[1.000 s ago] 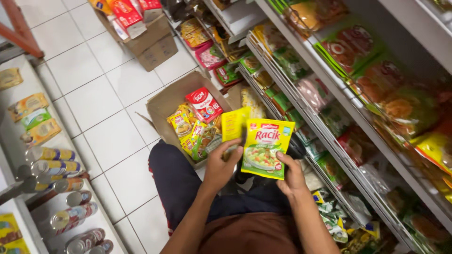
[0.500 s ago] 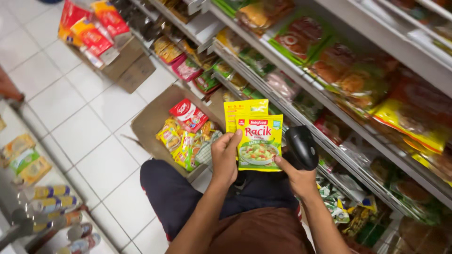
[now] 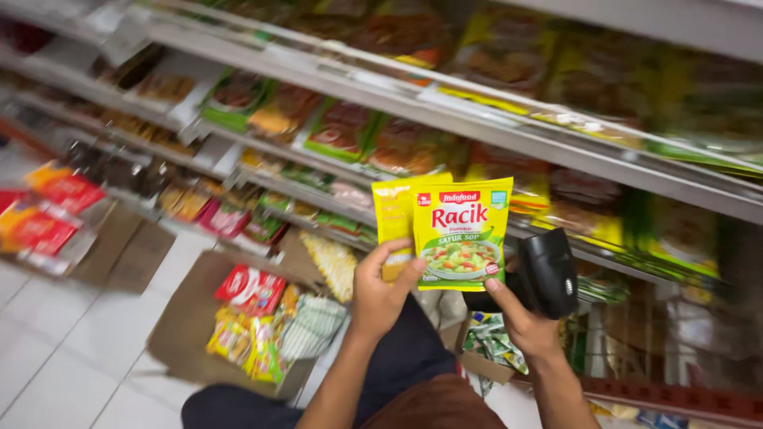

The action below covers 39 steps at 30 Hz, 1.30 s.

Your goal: The person uses a handheld scanner to scan packets of seasoning and boxes of milk from a cardboard box, then places the items onto store shelves.

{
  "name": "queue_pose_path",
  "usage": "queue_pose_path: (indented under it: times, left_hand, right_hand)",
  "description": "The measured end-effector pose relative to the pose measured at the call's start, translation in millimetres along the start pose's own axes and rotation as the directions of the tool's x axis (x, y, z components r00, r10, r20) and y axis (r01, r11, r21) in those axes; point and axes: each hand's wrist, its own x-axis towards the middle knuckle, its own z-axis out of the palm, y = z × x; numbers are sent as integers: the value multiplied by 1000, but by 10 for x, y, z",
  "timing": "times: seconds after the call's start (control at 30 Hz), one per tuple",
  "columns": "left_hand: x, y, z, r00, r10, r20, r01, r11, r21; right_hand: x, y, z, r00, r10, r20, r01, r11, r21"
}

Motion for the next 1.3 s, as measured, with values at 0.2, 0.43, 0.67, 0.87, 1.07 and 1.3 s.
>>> queue_pose_path:
  times: [0.2, 0.43, 0.67, 0.87, 1.07, 1.3]
  left_hand:
    - [46, 306, 293, 976, -61, 209, 51, 997, 55]
    - [181, 584, 633, 954, 43, 297, -37, 999, -24]
    - [309, 809, 698, 926, 122, 357, -137, 990, 18]
    - [372, 971, 740, 905, 109, 410, -120, 993, 0]
    - [430, 998, 742, 906, 134, 401, -137, 990, -23]
    - [436, 913, 717, 909, 131, 396, -123, 991, -45]
  right_hand:
    - [29, -344, -278, 995, -72, -69, 88, 959, 268]
    - [39, -592, -498, 945, -195, -262, 228, 968, 101]
    - [446, -948, -960, 867, -154, -473, 237, 964, 119]
    - [927, -1246, -1077, 863, -214, -457, 322, 931, 171]
    - [979, -1462, -879, 832, -294, -470, 403, 903, 149]
    - [925, -1479, -767, 858, -300, -417, 311, 949, -44]
